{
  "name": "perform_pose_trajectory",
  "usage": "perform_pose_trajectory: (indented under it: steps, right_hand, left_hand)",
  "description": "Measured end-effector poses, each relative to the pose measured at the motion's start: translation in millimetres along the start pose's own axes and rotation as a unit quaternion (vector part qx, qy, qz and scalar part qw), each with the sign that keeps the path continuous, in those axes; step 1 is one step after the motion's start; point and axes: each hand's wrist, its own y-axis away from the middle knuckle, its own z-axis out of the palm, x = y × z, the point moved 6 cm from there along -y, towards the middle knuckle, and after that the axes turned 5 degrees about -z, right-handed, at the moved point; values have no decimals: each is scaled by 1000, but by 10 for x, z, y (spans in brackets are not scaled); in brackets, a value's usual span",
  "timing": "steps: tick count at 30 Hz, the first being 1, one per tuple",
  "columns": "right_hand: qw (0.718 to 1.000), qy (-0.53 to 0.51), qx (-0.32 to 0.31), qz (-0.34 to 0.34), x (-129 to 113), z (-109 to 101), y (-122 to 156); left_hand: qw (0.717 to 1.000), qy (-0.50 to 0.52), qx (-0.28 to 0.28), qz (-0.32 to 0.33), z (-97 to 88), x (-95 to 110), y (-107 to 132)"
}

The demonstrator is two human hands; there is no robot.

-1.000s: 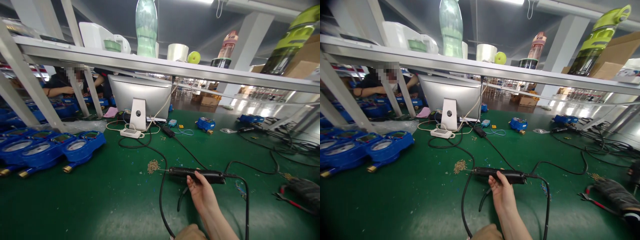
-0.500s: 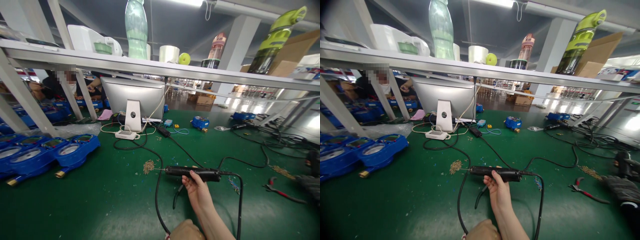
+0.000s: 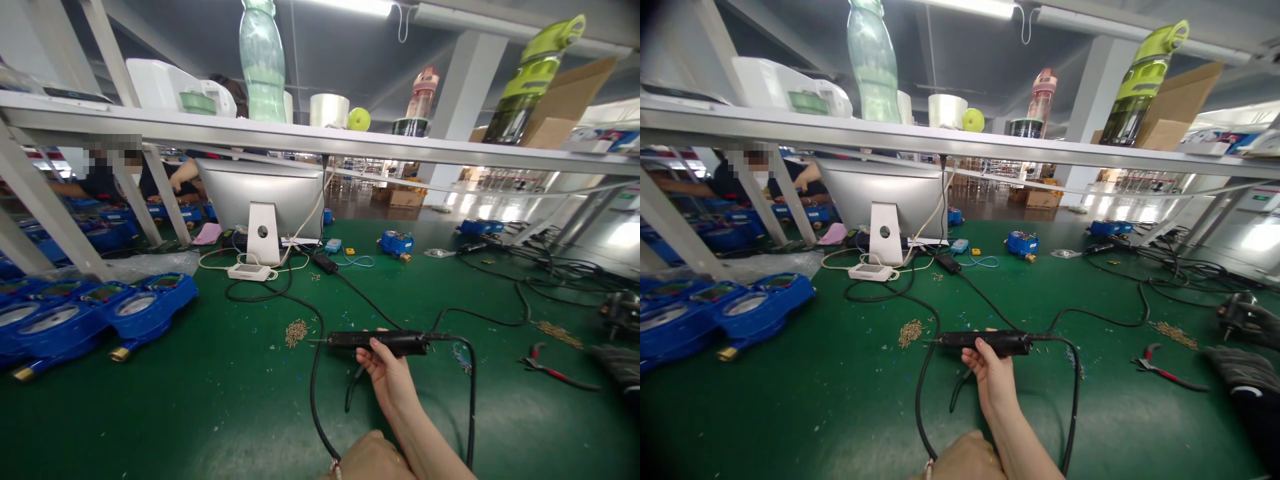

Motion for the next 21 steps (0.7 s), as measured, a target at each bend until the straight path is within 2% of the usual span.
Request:
perform_pose_trajectory:
  steps: [4,6,8,11,13,16,18,21]
  right_hand:
    - [1000,-5,-5,5,17,6,-1]
    - [1000,-5,-7,-4,-62,20,26]
    - [999,-2,-5,-35,-248,20,85]
    - [992,7,18,-125,-705,-84,238]
    - [974,33,54,-220,-1062,-258,383]
    - [922,99,135,-349,-1470,-648,638]
    - [898,115,192,-378,-1577,-946,775]
    - [884,103,246,-383,-1579,-1306,912]
  left_hand:
    - [999,-33,-24,8,229,-133,-152]
    - [998,-48,-24,13,313,-174,-188]
    - [998,-64,-19,17,375,-203,-191]
    - [995,-95,-11,21,437,-240,-162]
    - [992,-120,-4,23,465,-259,-139]
    - [987,-157,19,25,486,-274,-103]
    - [984,-173,40,27,486,-275,-69]
    - [981,-178,62,44,472,-258,2]
